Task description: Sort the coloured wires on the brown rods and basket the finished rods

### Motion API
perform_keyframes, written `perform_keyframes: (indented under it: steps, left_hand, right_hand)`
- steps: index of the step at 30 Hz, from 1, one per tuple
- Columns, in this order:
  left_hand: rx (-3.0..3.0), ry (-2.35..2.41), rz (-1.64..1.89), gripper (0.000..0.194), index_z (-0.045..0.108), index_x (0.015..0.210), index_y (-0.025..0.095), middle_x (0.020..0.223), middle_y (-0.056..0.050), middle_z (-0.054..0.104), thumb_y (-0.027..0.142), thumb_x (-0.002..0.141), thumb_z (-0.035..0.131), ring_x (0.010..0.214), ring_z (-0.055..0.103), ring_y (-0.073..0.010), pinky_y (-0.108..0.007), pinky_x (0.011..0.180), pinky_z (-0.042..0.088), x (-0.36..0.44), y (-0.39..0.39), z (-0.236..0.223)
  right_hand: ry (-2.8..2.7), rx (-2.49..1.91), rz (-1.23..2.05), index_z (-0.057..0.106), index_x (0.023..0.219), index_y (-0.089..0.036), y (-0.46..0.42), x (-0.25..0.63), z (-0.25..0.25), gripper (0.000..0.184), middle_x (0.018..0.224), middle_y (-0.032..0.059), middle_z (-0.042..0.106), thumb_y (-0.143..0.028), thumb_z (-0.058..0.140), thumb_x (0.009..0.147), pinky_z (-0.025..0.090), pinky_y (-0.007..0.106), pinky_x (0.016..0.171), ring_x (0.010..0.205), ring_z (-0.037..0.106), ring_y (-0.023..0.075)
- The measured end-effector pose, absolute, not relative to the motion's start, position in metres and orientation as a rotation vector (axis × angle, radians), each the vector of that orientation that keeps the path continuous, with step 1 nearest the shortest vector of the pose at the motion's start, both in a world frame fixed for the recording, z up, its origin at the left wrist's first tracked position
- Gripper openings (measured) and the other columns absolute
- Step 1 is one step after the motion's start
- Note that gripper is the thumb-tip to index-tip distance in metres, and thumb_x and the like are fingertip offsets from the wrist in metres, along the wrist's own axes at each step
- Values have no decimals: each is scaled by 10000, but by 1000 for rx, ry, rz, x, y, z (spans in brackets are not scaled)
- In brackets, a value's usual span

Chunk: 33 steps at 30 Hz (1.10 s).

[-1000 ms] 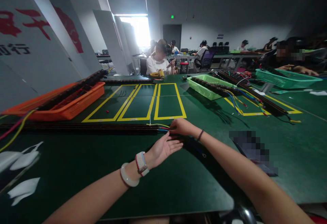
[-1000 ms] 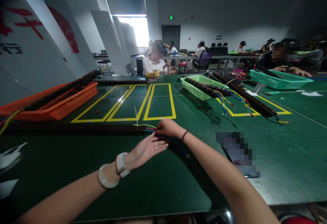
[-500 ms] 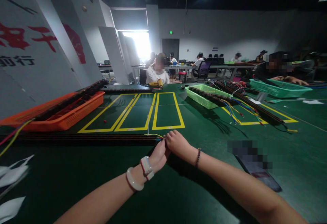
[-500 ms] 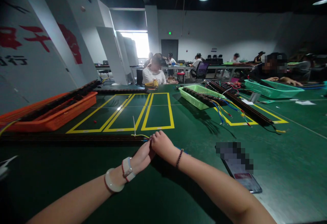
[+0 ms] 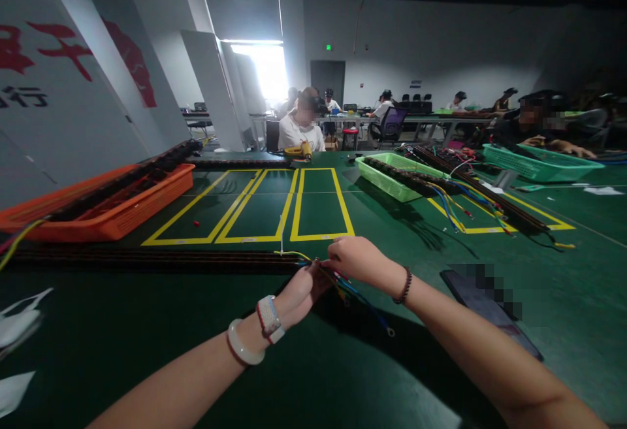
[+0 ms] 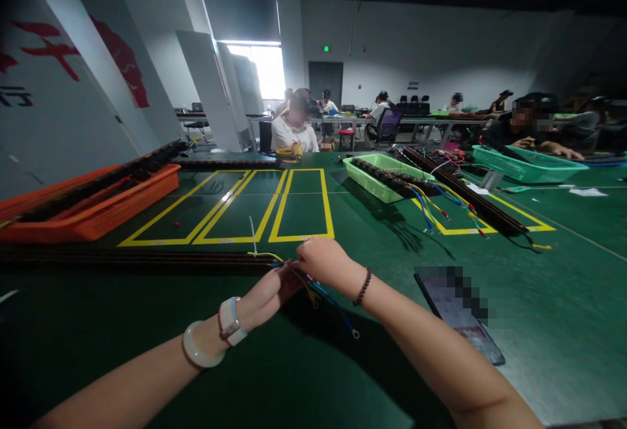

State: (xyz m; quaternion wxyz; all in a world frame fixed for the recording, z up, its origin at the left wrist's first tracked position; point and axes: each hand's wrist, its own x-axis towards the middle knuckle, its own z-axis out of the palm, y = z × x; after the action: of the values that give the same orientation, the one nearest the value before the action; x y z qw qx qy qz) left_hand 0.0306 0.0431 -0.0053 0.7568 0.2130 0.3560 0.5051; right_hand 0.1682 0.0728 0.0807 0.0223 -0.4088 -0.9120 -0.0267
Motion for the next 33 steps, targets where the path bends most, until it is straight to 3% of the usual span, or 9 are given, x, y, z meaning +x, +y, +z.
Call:
perform_keyframes:
  steps: [5, 9, 19, 29, 33]
  left_hand:
    - [462, 759, 1065, 179, 590, 774, 114, 765, -57, 648, 217, 887, 496, 715, 598, -130, -272, 762, 482, 28, 41, -1]
    - [462, 778, 1040, 218, 583, 824, 112, 841, -91, 657, 275, 905, 463, 842, 616, -164, -287, 795, 483, 30, 41, -1]
    - [533, 725, 1069, 358, 593, 785, 106, 837, -111, 672, 414, 892, 446, 874, 622, -192, -337, 884, 449, 30, 44, -10]
    - [536, 805, 1049, 270, 525, 789, 122, 711, -71, 609, 283, 936, 368, 705, 617, -148, -287, 750, 483, 32, 42, -2]
    - [515, 826, 1079, 216, 513, 761, 128, 690, -51, 594, 210, 924, 397, 661, 594, -124, -286, 774, 485, 32, 42, 1]
  right_hand:
    - [-2930, -1248, -99, 683, 872, -132, 59, 158, 64, 194, 852, 111, 638, -266, 545, 851, 468, 273, 642, 764, 616, 213]
    - [-2929, -1311, -124, 676, 903, -117, 53, 154, 53, 168, 882, 123, 634, -151, 529, 828, 479, 275, 646, 778, 618, 214]
    - [-2757, -1576, -57, 626, 916, -119, 65, 168, 72, 189, 861, 119, 642, -227, 492, 841, 462, 281, 661, 782, 625, 223]
    - [-2472, -1505, 23, 629, 954, -175, 124, 187, 24, 152, 993, 69, 593, -255, 510, 902, 392, 213, 686, 849, 580, 146]
    - [-2494, -1405, -158, 636, 925, -171, 132, 189, 6, 186, 928, 68, 610, -280, 486, 920, 363, 240, 703, 810, 567, 152]
